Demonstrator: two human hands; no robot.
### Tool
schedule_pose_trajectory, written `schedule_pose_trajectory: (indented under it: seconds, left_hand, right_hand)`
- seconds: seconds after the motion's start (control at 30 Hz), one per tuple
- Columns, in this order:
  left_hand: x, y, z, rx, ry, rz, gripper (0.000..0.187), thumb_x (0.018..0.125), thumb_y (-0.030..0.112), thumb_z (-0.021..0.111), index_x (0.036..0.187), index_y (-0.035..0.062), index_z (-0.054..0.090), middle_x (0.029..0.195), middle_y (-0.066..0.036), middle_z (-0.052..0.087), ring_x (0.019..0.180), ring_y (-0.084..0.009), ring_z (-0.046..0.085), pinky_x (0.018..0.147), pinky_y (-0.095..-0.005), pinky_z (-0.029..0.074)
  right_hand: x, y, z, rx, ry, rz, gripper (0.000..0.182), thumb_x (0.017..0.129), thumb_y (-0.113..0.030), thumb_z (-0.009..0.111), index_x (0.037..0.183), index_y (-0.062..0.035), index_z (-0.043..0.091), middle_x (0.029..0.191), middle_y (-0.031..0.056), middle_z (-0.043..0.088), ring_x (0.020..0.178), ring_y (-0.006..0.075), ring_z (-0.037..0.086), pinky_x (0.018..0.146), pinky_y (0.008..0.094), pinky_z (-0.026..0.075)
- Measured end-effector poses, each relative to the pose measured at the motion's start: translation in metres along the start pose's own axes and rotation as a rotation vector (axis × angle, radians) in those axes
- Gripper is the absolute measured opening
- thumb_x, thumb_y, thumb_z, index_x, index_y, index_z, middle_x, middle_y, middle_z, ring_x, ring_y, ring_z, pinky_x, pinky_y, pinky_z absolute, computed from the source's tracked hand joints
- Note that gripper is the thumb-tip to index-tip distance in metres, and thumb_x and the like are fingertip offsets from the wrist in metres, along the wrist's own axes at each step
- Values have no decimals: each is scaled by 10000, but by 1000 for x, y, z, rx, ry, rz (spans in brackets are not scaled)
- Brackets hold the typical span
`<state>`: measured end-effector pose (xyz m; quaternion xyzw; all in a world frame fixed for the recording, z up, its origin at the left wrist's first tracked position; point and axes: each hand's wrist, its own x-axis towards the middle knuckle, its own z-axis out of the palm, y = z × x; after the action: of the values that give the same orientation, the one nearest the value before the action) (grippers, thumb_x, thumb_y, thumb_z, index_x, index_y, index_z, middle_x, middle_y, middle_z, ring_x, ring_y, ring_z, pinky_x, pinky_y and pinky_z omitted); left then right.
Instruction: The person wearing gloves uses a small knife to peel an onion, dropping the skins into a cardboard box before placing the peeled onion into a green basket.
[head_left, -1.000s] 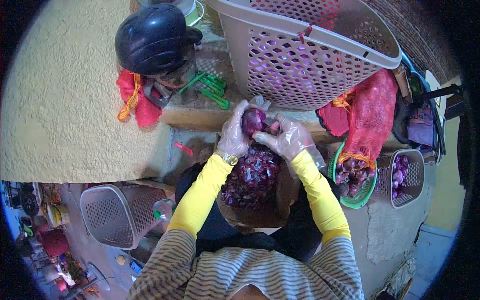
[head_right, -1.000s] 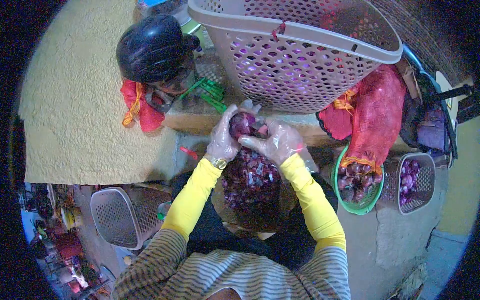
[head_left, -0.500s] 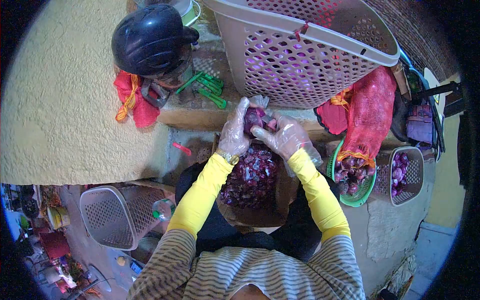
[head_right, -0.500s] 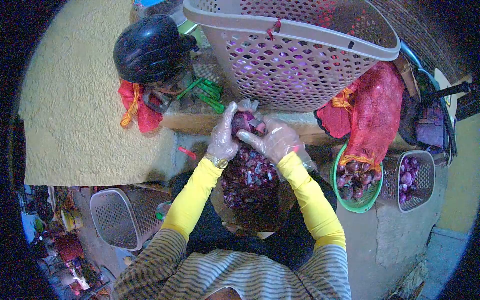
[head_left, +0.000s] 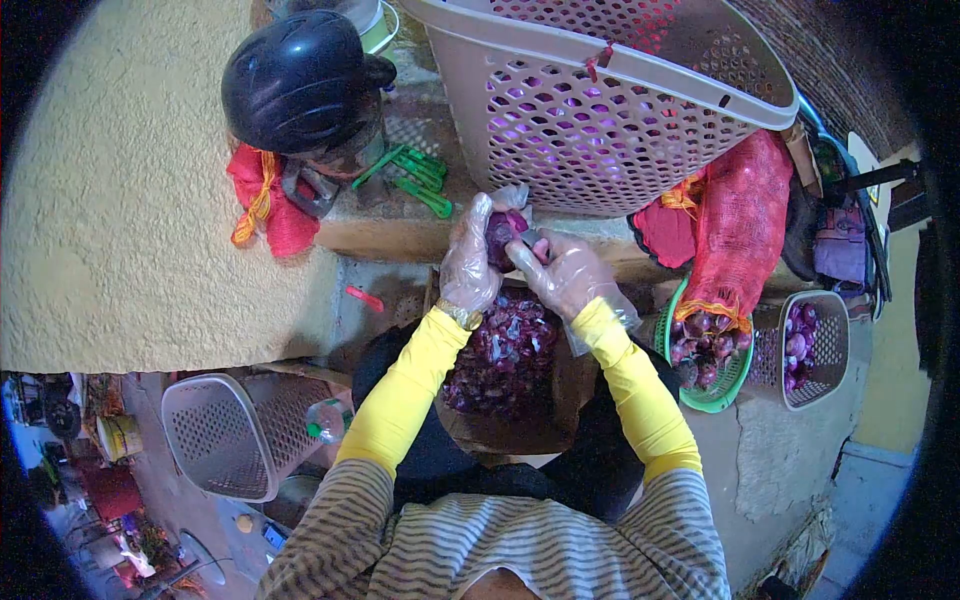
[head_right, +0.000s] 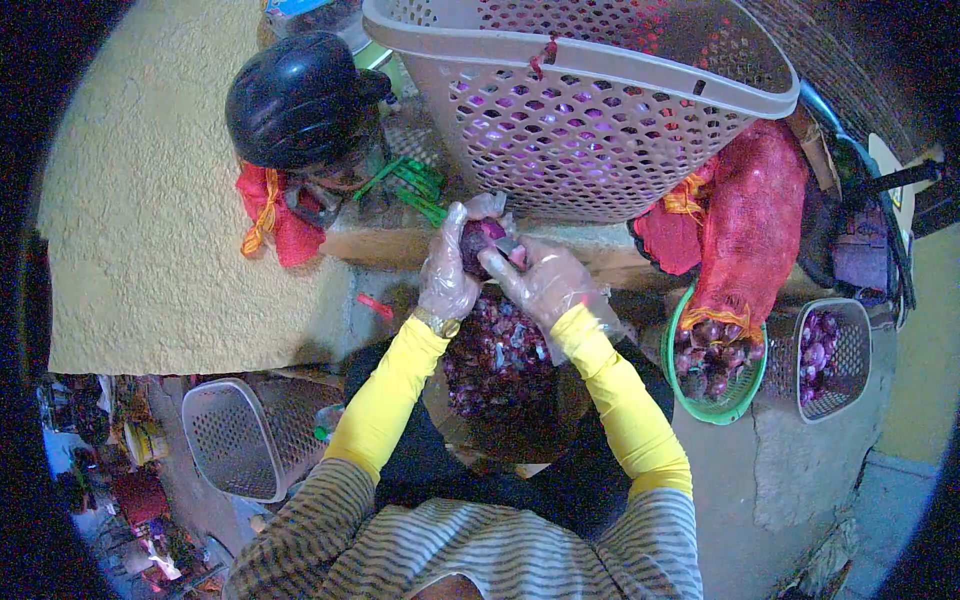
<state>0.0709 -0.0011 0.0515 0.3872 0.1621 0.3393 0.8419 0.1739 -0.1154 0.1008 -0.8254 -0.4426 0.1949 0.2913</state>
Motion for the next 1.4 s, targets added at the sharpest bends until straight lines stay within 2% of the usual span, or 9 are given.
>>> schedule_pose_trajectory:
  seconds: [0.27, 0.47, 0.57, 0.63, 0.77, 0.87, 0.93, 1.07, 1.4]
  left_hand:
    - [0, 1, 3, 1, 17, 19, 463, 1059, 468, 452, 1176, 48, 607, 1268, -119, 641, 1124, -258, 628, 1027, -435, 487]
    - [-2, 18, 8, -142, 186, -246, 493, 1071, 496, 398, 1199, 59, 586, 1307, -161, 618, 1230, -274, 588, 1088, -433, 460]
    - [1, 7, -10, -305, 75, -267, 447, 1078, 408, 439, 1329, 44, 503, 1358, -198, 588, 1278, -296, 568, 1130, -425, 431]
    - [-4, -1, -20, -74, -210, 61, 486, 1067, 289, 498, 1463, 44, 359, 1399, -222, 556, 1289, -313, 563, 1133, -428, 429]
    - [-3, 6, -27, 53, -227, -29, 589, 1049, 192, 532, 1535, 59, 228, 1410, -215, 549, 1263, -326, 583, 1119, -434, 445]
    - [-7, 15, -23, 362, -300, 192, 552, 1055, 311, 529, 1502, 50, 339, 1368, -197, 584, 1208, -297, 618, 1066, -432, 488]
    - [2, 20, -23, -169, -64, -376, 558, 1049, 447, 507, 1438, 49, 465, 1299, -165, 627, 1103, -266, 661, 983, -414, 535]
    - [1, 18, -16, -117, 42, -369, 593, 1039, 543, 465, 1369, 58, 550, 1253, -141, 648, 1028, -236, 675, 905, -396, 561]
    - [-2, 15, -21, 213, 51, -344, 683, 995, 632, 480, 1362, 58, 545, 1101, -95, 707, 966, -186, 700, 795, -324, 584]
  right_hand:
    - [-2, -3, -2, 31, -69, 35, 588, 912, -620, 598, 862, -42, 700, 747, 212, 670, 749, 431, 669, 701, 498, 516]
    - [-1, 3, -4, -148, -105, -209, 597, 895, -663, 593, 780, -88, 708, 695, 182, 670, 690, 390, 677, 668, 501, 526]
    - [0, 7, -3, -229, -132, -329, 590, 882, -679, 597, 752, -114, 704, 715, 161, 683, 686, 365, 682, 664, 490, 532]
    - [0, 4, -6, -295, -162, -367, 587, 876, -684, 602, 753, -118, 704, 727, 150, 686, 690, 355, 684, 667, 484, 536]
    - [0, 5, -9, -400, -232, -468, 592, 862, -699, 609, 762, -123, 699, 749, 120, 688, 702, 334, 686, 670, 476, 538]
    - [-1, 9, -10, -331, -187, -463, 613, 796, -742, 652, 768, -132, 704, 733, 103, 682, 686, 330, 681, 663, 470, 538]
    - [-2, 9, -17, -335, -179, -414, 621, 752, -753, 684, 801, -134, 702, 737, 95, 682, 680, 322, 680, 656, 463, 537]
    - [-3, 12, -15, -124, 8, -340, 679, 641, -754, 772, 923, -143, 681, 711, 66, 668, 664, 288, 682, 619, 441, 534]
    - [-9, 15, 9, -81, 114, -544, 364, 787, -350, 810, 1072, -196, 643, 731, 45, 699, 634, 284, 687, 585, 439, 535]
